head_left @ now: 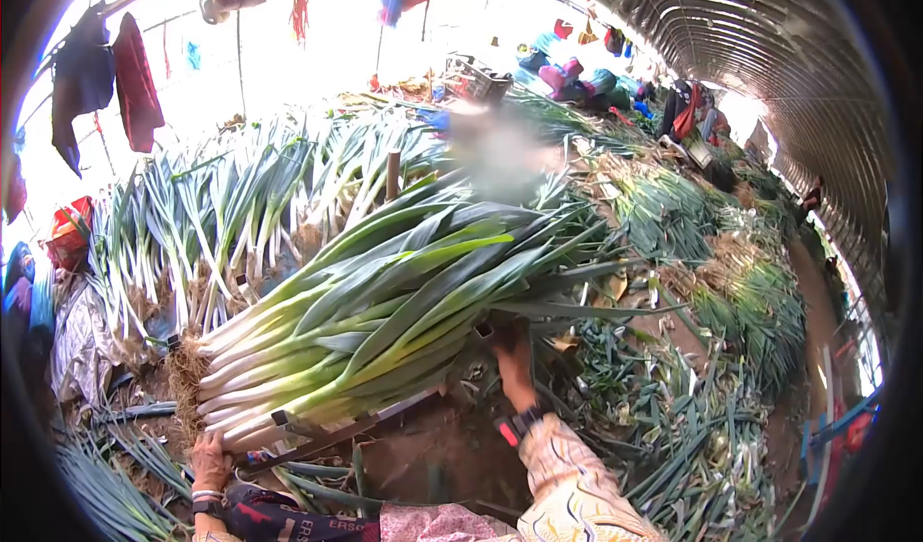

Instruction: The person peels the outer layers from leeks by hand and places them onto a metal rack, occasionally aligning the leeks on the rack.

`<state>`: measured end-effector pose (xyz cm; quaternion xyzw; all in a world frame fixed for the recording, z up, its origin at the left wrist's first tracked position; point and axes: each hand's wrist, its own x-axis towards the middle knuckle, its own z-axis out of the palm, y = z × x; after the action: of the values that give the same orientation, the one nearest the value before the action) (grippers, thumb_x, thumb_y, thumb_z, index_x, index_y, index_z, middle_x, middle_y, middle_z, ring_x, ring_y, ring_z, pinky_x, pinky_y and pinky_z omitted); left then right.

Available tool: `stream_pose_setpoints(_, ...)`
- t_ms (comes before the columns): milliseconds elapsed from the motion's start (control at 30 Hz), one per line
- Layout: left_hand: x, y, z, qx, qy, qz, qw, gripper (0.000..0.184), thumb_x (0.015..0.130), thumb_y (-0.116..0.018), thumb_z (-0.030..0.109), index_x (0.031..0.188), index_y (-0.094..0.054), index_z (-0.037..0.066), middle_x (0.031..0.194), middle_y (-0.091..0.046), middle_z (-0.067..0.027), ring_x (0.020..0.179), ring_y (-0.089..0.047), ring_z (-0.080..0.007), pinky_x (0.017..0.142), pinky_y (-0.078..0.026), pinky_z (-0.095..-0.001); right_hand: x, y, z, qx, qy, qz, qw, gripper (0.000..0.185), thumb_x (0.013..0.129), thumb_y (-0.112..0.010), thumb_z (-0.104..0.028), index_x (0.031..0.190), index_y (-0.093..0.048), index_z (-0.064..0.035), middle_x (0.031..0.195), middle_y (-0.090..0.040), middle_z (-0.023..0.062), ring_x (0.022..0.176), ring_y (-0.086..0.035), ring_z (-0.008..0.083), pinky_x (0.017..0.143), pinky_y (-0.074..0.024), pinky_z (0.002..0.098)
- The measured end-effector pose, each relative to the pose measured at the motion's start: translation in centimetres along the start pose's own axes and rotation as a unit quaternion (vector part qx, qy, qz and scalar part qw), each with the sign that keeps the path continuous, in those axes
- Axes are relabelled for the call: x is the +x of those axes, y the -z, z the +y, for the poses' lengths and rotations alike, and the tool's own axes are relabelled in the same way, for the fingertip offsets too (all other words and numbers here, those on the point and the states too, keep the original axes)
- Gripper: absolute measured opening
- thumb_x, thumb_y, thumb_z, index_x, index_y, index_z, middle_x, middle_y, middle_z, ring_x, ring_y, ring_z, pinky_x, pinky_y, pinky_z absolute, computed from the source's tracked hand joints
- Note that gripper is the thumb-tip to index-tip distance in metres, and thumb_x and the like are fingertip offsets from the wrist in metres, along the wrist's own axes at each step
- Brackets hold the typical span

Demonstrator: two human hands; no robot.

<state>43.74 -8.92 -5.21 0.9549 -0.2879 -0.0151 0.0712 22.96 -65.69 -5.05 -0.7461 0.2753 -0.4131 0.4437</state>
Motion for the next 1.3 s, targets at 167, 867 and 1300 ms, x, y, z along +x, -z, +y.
stream_pose_setpoints(167,-2.6,1.0,0.4,-0.006,-0.016,0.007,1.000,0.070,0.061,-0.070,0.013,0.125,-0.043,0.000,0.124,-0.048,-0.0193,0.118,-0.042,-0.0363,0.102,-0.032,-0.0427,-9.1,1.9,-6.9,0.052,-0.177,-0.120,0.975,0.025,0.082,-0.064,-0.010,0.106,-0.060,-0.0035,0.091,-0.061,0.0031,0.082,-0.056,0.0088,0.075,-0.0459,0.0244)
stream_pose_setpoints(867,-36.9,-20.4,8.1,-0.371,0.619,0.072,0.688,0.045,0.077,-0.061,0.028,0.116,-0.057,0.006,0.109,-0.060,-0.0202,0.104,-0.056,-0.0345,0.089,-0.045,-0.0390,-34.0,-32.7,-38.2,0.416,-0.215,-0.784,0.407,0.020,0.088,-0.054,-0.006,0.107,-0.055,0.0030,0.079,-0.058,0.0072,0.071,-0.055,0.0117,0.065,-0.0450,0.0249)
stream_pose_setpoints(1300,-37.3,-30.9,-21.8,-0.191,0.821,0.275,0.462,0.055,0.075,-0.065,0.036,0.105,-0.053,-0.008,0.098,-0.059,-0.0287,0.093,-0.056,-0.0429,0.081,-0.046,-0.0458,-40.6,-37.0,-41.2,0.238,-0.268,-0.797,0.486,0.013,0.094,-0.044,-0.013,0.103,-0.047,-0.0053,0.072,-0.041,0.0040,0.063,-0.036,0.0132,0.067,-0.0343,0.0268)
